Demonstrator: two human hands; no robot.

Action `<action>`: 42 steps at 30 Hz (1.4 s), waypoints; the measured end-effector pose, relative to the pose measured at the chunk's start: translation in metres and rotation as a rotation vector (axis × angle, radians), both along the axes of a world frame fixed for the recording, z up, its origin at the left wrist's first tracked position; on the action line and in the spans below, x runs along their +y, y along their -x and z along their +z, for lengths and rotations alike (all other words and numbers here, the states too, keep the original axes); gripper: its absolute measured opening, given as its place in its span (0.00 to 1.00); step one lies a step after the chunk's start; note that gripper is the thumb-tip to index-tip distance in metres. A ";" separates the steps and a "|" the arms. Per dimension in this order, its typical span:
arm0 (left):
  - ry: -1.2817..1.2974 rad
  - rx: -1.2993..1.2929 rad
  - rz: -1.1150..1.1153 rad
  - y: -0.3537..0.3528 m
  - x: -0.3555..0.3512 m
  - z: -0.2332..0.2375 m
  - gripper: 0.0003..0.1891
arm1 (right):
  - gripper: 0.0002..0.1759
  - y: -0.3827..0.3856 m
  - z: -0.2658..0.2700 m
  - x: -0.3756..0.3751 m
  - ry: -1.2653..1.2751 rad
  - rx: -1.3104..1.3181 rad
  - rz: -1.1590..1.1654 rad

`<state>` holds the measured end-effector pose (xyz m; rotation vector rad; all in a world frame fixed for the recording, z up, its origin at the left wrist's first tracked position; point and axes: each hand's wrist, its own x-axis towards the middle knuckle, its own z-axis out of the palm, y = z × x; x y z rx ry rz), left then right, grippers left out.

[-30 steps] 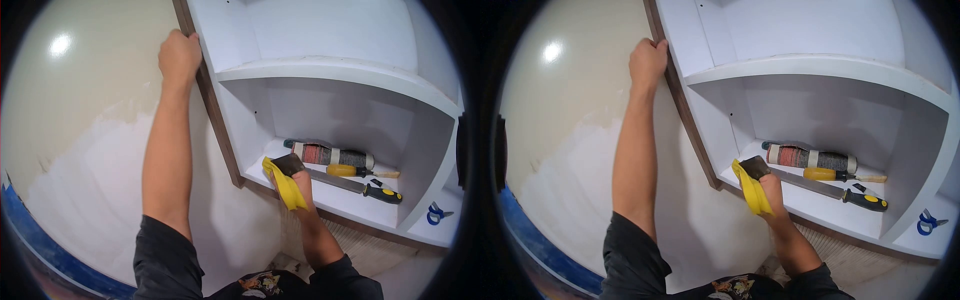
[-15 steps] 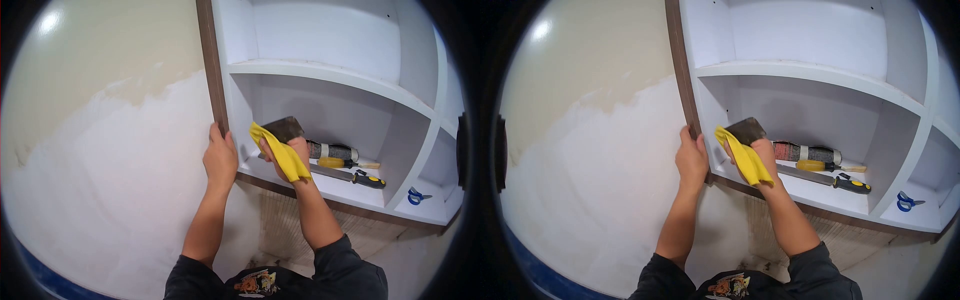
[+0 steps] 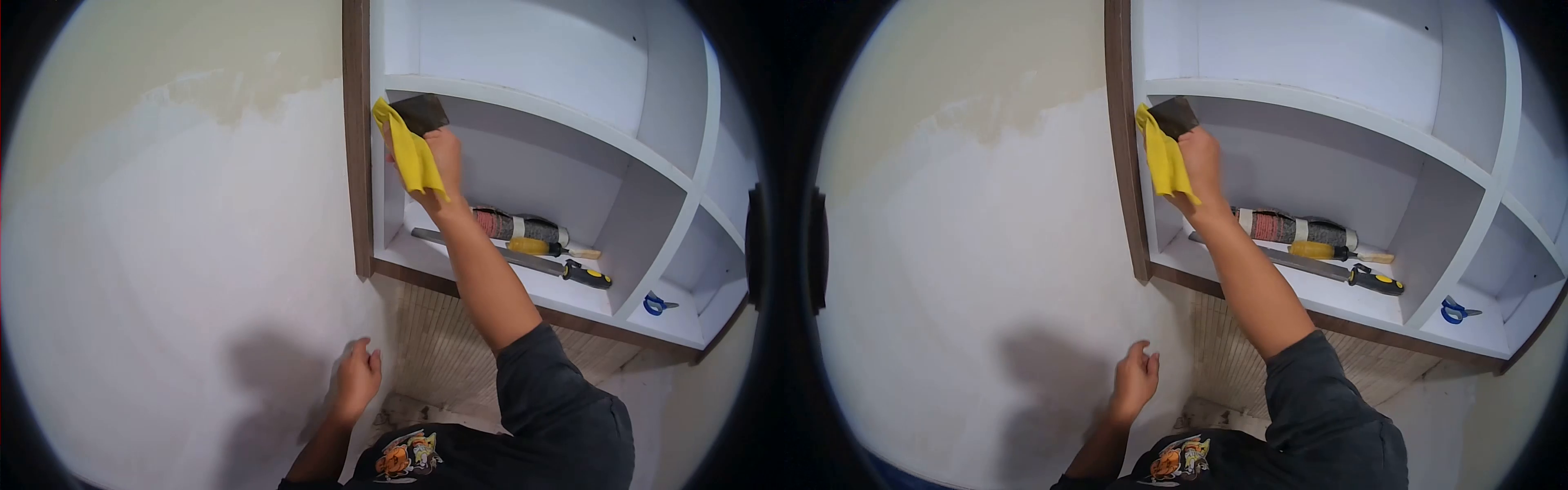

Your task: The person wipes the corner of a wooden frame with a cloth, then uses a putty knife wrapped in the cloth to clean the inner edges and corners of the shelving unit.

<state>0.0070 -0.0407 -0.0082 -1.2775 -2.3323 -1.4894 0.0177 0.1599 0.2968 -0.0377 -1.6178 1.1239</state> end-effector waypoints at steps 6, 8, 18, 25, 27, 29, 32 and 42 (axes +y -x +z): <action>0.087 -0.112 -0.001 -0.015 -0.036 -0.039 0.15 | 0.07 0.016 -0.028 0.010 0.018 -0.006 0.042; 0.102 -0.124 -0.005 -0.020 -0.044 -0.046 0.15 | 0.07 0.018 -0.065 0.020 -0.159 -0.005 -0.037; 0.149 -0.218 -0.106 -0.030 -0.034 -0.058 0.16 | 0.05 0.009 -0.010 -0.004 -0.012 0.079 0.093; 0.086 -0.265 -0.122 -0.030 -0.032 -0.056 0.16 | 0.10 0.000 -0.061 0.001 -0.055 -0.119 -0.007; 0.098 -0.250 -0.135 -0.028 -0.032 -0.058 0.17 | 0.13 0.000 -0.055 0.001 -0.089 -0.072 -0.013; 0.111 -0.250 -0.144 -0.027 -0.029 -0.056 0.17 | 0.13 -0.004 -0.023 -0.010 -0.049 -0.014 -0.029; 0.142 -0.278 -0.155 -0.027 -0.025 -0.052 0.17 | 0.10 0.014 0.006 0.000 -0.031 0.105 -0.015; 0.126 -0.277 -0.187 -0.020 -0.016 -0.055 0.19 | 0.08 -0.007 -0.024 -0.019 -0.109 -0.159 -0.104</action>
